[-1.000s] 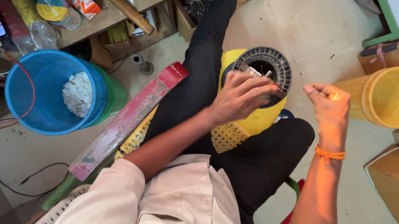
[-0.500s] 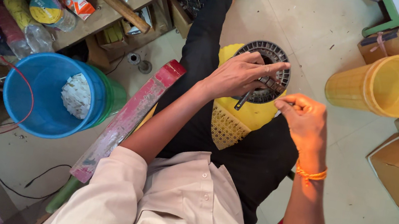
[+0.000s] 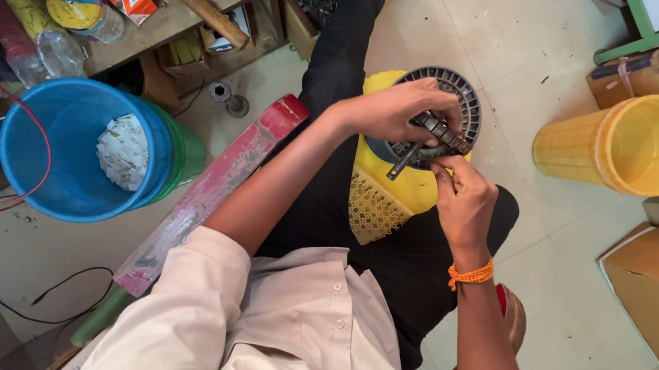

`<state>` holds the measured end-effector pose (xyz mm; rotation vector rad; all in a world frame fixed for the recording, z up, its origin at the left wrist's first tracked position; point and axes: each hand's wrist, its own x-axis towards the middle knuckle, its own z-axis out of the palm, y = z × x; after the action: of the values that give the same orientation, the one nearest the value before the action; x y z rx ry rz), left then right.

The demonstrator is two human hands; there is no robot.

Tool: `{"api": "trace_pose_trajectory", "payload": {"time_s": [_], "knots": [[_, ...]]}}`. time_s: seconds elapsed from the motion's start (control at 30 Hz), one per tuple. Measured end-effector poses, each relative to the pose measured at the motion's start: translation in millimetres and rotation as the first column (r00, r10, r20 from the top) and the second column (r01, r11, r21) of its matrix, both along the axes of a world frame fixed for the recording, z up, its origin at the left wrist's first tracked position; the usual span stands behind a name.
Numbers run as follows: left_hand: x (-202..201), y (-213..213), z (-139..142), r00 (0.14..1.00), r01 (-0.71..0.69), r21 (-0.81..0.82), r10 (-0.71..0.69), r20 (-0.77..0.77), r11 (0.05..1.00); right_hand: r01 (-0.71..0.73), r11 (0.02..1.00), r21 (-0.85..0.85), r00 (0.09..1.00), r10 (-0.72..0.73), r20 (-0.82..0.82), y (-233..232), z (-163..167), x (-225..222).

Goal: The person winds copper wire around the poles of a motor stator held in the left hand, using the right hand to guide and wrap the wire. The person rotates the stator as needed to continue winding each pole.

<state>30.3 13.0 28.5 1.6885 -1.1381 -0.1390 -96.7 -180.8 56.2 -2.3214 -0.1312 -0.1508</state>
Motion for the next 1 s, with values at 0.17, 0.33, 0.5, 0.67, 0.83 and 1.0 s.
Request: {"api": "trace_pose_trajectory", "payload": {"time_s": [0.17,0.33,0.5,0.67,0.83,1.0], "knots": [[26,-10,5,0.973,0.205,0.118,-0.189,-0.134,0.972,-0.043,0.996,-0.081,0.991,0.053,0.121,5,-3,3],[44,-16,20,0.958,0.281,0.18,-0.265,-0.106,0.943,-0.104,0.979,-0.176,0.978,0.133,0.163,12,-14,0],[-8,7,29,0.929,-0.165,0.144,0.105,0.355,0.976,-0.142,0.955,-0.259,0.977,0.177,0.119,18,-27,-11],[-67,21,13,0.803,-0.354,0.099,0.248,0.541,0.93,-0.208,0.951,-0.231,0.97,0.231,0.078,13,-21,-19],[-73,17,-23,0.825,-0.269,0.031,0.214,0.523,0.963,-0.28,0.935,-0.218,0.951,0.302,0.072,4,11,-28],[-93,-7,-68,0.917,-0.395,-0.25,0.365,-0.158,0.884,-0.103,0.961,-0.256,0.995,0.102,-0.018,-2,45,-17]]}}
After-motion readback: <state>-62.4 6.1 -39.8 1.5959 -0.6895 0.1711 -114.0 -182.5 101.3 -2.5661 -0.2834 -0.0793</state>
